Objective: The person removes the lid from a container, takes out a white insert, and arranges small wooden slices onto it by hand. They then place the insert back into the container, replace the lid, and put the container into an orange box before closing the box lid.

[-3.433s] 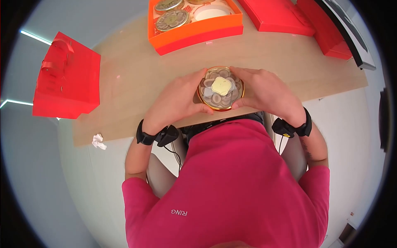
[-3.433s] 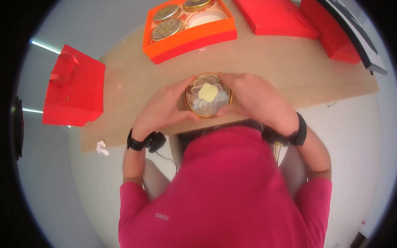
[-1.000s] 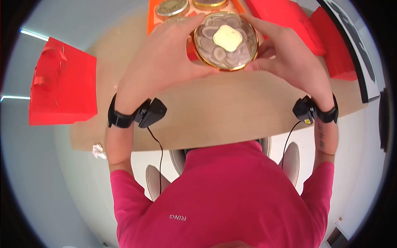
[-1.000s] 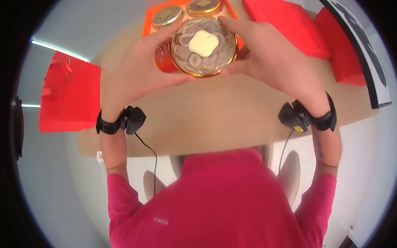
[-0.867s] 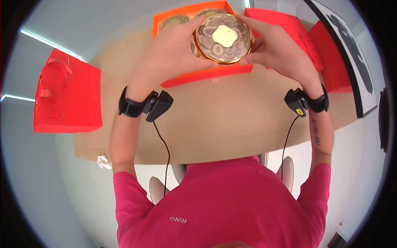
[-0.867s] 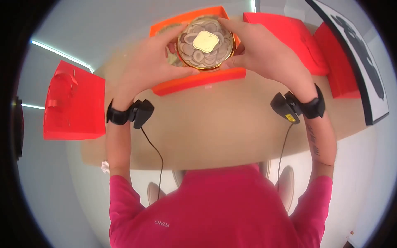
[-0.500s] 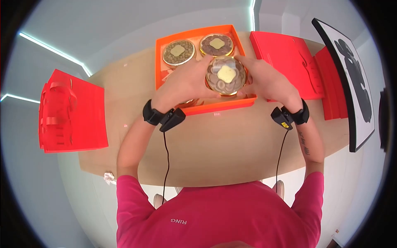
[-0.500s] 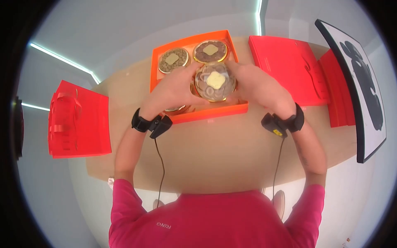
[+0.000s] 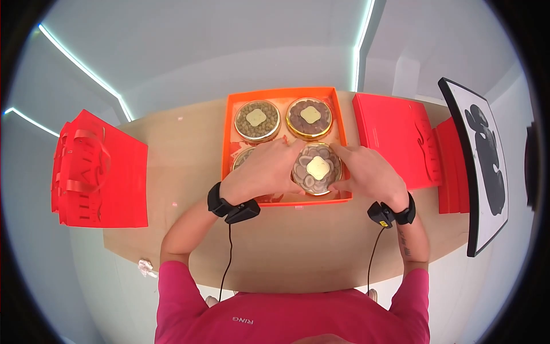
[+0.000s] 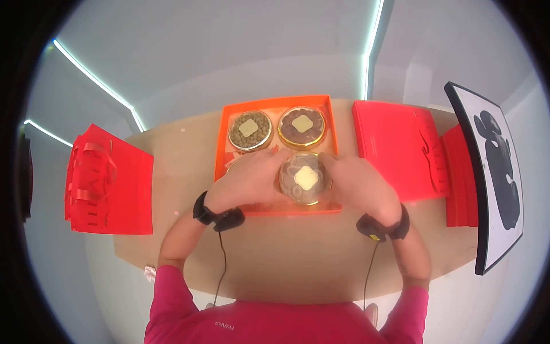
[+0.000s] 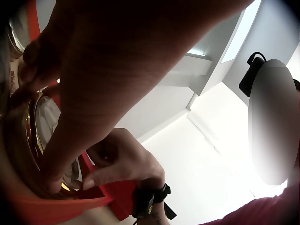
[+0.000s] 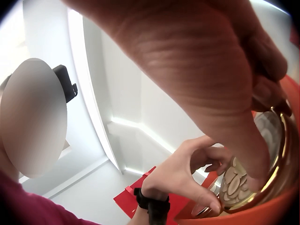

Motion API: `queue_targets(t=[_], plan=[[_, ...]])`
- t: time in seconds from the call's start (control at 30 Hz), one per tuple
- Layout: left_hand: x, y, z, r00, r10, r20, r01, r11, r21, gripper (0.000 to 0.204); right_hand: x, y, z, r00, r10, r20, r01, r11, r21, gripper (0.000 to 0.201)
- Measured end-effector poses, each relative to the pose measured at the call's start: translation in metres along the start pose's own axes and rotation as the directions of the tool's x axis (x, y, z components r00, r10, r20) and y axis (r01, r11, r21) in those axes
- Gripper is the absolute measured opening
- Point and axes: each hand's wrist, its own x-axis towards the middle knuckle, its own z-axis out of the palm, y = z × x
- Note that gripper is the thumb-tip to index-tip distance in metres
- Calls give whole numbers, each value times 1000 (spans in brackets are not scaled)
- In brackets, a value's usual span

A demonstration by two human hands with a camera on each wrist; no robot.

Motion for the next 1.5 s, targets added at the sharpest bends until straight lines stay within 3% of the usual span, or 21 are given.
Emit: queue_targets(t=[0.23,0.33,0.53,0.57,0.63,0.7,0.93,1.03,1.17,1.37,1.47,1.5], plan=[[-11,-5,13,994,65,-90,-61,997,37,98,-8,-4,12,993,-57,-102,48,995,-85,93],[-11,-9,32,946,233,-227,-201,967,156,110,-11,0,25,982,-66,-175,47,992,-113,95],[-12,-8,17,950,217,-225,-191,973,132,109,-9,11,25,973,-121,-198,111,992,-64,99],[-13,-7,17,951,219,-217,-194,972,130,109,-9,9,22,982,-91,-168,82,995,-58,100],[-16,-1,11,989,90,-121,-88,996,24,104,-9,3,13,997,-22,-76,20,999,-35,101],[-11,0,-2,1000,25,-18,-26,998,-61,105,-12,5,12,993,-42,-112,48,997,52,103],[-9,-1,-3,999,49,-10,-49,998,40,105,-9,10,14,993,-59,-102,66,996,65,98],[-7,-13,11,976,181,-119,-170,981,94,106,-3,14,19,995,-67,-77,70,997,39,94],[-6,-5,18,985,148,-89,-129,973,190,105,3,11,36,996,-58,-64,50,992,-118,88],[3,-2,18,985,166,-36,-152,955,256,90,6,4,34,997,-58,-50,47,979,-198,87],[5,1,13,987,162,16,-160,949,271,80,6,-7,28,999,42,1,-40,967,-250,91],[5,0,13,989,143,30,-145,958,246,81,4,-5,27,1000,14,-18,-17,983,-183,92]])
